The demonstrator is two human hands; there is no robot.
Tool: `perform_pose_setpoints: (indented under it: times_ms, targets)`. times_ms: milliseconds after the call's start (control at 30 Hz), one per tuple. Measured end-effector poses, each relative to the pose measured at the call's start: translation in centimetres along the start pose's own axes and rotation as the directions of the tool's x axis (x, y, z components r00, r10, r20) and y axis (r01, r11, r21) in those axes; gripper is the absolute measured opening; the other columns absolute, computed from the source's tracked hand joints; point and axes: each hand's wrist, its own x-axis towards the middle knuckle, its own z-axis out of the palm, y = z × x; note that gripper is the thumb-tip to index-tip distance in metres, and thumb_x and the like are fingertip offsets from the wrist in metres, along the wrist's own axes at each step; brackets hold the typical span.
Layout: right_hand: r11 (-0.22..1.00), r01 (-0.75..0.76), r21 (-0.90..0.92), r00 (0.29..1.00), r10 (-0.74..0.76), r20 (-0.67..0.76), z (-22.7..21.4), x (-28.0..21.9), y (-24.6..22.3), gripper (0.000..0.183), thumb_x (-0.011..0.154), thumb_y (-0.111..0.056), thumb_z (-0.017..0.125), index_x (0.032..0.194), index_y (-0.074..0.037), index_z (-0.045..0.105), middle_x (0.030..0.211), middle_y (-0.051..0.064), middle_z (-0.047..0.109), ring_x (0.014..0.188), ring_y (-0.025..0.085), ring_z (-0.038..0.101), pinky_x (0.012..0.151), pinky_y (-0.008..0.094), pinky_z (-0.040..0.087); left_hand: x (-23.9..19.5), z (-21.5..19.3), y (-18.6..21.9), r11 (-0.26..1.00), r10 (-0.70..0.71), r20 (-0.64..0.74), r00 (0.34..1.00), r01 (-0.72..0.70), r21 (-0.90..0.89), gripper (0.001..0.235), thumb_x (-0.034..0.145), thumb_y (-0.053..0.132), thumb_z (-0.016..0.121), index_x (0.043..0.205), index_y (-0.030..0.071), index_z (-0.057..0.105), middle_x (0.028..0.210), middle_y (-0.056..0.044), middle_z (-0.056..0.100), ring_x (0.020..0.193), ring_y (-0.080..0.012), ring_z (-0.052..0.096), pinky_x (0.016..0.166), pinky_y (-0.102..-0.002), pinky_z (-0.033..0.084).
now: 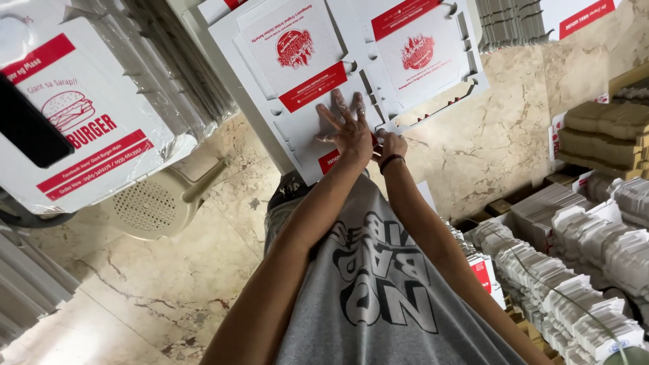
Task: Removing pre-cut excess cardboard pieces from flat pizza box templates to prepare them for folding.
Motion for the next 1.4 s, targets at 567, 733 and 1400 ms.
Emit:
perform_pose_setpoints:
  times_ms: [567,733,1400]
  targets:
    - [0.807,0.420,-0.415,0.717,-0.015,0.697,-4.3,-5.6,-11.0,0.037,0.101,-0.029,0.064,0.100,0.007,0.071,0.072,0.027,0.071,0.061,0.035,0.074,0.058,0.044,0.065,1.2,1.9,3.7,0.992,-0.123,-0.073,0.990,0.120,-0.050,0.113,0.089,0.037,0.082,0.167,0.014,0.004,0.166,-0.033,-0.015,0.140,-0.0729,-0.013,0.091,-0.087,0.036]
    - [0.317,0.924,-0.215,0.346,-0.447,0.825,-5.0,-7.2,-11.3,0.041,0.101,-0.023,0.059,0.064,-0.006,0.068,0.056,0.014,0.067,0.050,0.028,0.068,0.052,0.034,0.055,4.7,6.0,3.8,0.987,-0.139,-0.152,0.979,0.125,-0.097,0.118,0.084,0.022,0.083,0.166,0.013,-0.001,0.165,-0.035,-0.017,0.138,-0.0750,-0.015,0.083,-0.092,0.032]
    - [0.891,0.246,-0.383,0.698,0.111,0.707,-6.7,-8.7,-11.5,0.061,0.101,-0.049,0.067,0.114,0.010,0.064,0.101,0.031,0.071,0.091,0.043,0.073,0.076,0.061,0.062,2.6,2.3,-5.0,0.971,0.204,-0.079,0.976,-0.212,-0.110,0.076,0.093,0.007,0.069,0.160,0.018,0.035,0.170,-0.021,0.003,0.146,-0.0668,-0.001,0.085,-0.078,0.054]
